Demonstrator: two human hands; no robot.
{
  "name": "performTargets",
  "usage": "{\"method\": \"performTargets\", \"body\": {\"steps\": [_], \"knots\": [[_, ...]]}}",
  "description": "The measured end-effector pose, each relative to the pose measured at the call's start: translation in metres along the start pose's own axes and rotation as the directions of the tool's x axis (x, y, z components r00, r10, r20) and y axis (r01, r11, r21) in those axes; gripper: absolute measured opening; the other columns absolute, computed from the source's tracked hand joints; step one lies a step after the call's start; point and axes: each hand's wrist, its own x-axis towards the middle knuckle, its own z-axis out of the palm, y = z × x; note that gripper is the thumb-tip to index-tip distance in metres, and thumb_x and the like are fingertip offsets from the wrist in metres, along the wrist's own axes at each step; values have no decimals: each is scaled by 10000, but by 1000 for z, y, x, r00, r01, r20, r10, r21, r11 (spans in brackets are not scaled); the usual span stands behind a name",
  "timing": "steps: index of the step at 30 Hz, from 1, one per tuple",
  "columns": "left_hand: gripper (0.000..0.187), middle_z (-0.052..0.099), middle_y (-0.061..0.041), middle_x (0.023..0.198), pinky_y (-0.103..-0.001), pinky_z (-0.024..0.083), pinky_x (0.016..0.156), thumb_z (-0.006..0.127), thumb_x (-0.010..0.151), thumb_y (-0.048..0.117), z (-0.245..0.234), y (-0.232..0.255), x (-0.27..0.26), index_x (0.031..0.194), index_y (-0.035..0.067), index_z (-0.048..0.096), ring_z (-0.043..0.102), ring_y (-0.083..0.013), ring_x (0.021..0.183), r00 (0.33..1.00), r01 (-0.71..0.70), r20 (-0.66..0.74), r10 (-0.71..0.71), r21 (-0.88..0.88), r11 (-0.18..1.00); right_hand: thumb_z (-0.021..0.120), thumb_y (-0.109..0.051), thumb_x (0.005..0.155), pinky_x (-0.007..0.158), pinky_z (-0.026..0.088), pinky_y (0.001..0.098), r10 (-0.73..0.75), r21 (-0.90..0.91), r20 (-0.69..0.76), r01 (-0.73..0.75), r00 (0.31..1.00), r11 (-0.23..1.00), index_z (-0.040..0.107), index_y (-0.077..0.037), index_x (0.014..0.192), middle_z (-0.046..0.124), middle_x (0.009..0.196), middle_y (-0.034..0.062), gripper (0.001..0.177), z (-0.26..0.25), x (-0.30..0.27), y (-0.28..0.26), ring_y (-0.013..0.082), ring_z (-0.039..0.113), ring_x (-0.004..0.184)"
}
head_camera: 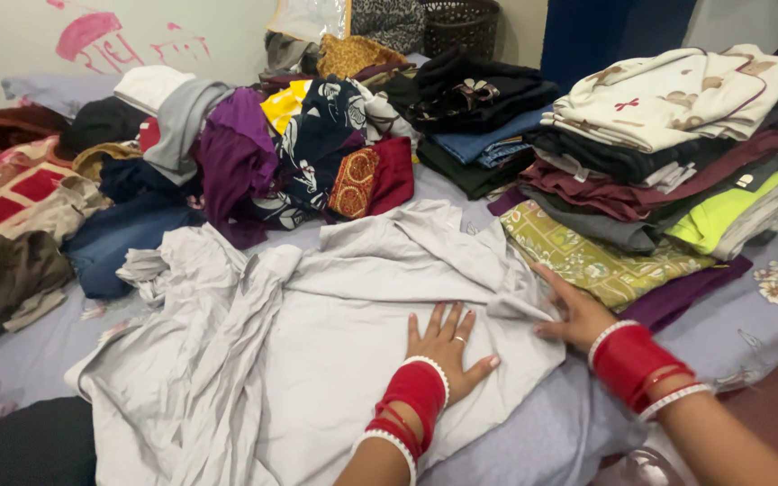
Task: The person buttons a grey shirt and then smooths it out by hand on a bed.
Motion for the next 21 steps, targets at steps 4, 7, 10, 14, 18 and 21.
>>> {"method": "performTargets", "body": {"steps": [4,7,10,14,18,21], "knots": [[960,85,-105,1701,-632,-67,1202,386,896,744,0,-2,0,1617,137,202,-30,-304,1575,1000,-11,0,11,-21,1000,824,-313,853,821,570,352,538,-395,-55,-513,841,762,737,-185,1282,770,1005,80,456,-32,9,-33,217,699,861],[970,74,-96,1717,-643,-72,1202,395,878,758,2,-2,1,1614,154,210,-25,-307,1582,1000,-2,2,2,-28,1000,825,-222,833,619,383,407,470,-36,45,-469,881,883,780,-30,1101,636,753,98,332,-49,12,-38,231,501,643],[1000,68,-111,1721,-685,-74,1193,411,858,784,1,2,2,1630,186,201,-33,-351,1582,1000,4,9,-4,-4,1000,786,-204,830,688,507,335,356,221,-33,-340,934,914,739,-5,1039,719,847,57,293,-46,13,-45,161,632,730],[1118,8,-94,1720,-777,-81,1131,407,759,877,-10,14,16,1633,238,131,-99,-428,1555,994,26,101,-31,50,998,684,-110,770,838,536,301,89,544,23,-87,996,835,662,-32,1113,742,1126,44,352,-29,17,-58,141,686,938],[1186,9,-89,1714,-793,-86,1125,387,714,929,-9,21,24,1639,239,114,-134,-436,1555,993,1,115,-9,68,998,608,-121,853,883,548,370,224,610,140,-263,964,747,684,3,1258,753,1124,119,430,-33,34,-34,222,705,963],[1153,15,-106,1724,-803,-80,1123,356,732,928,0,18,28,1636,240,160,-115,-447,1557,998,-36,53,34,33,999,665,-186,857,898,544,308,184,279,89,-201,979,939,703,-23,1252,772,1129,82,430,-52,41,-9,167,709,981]]}}
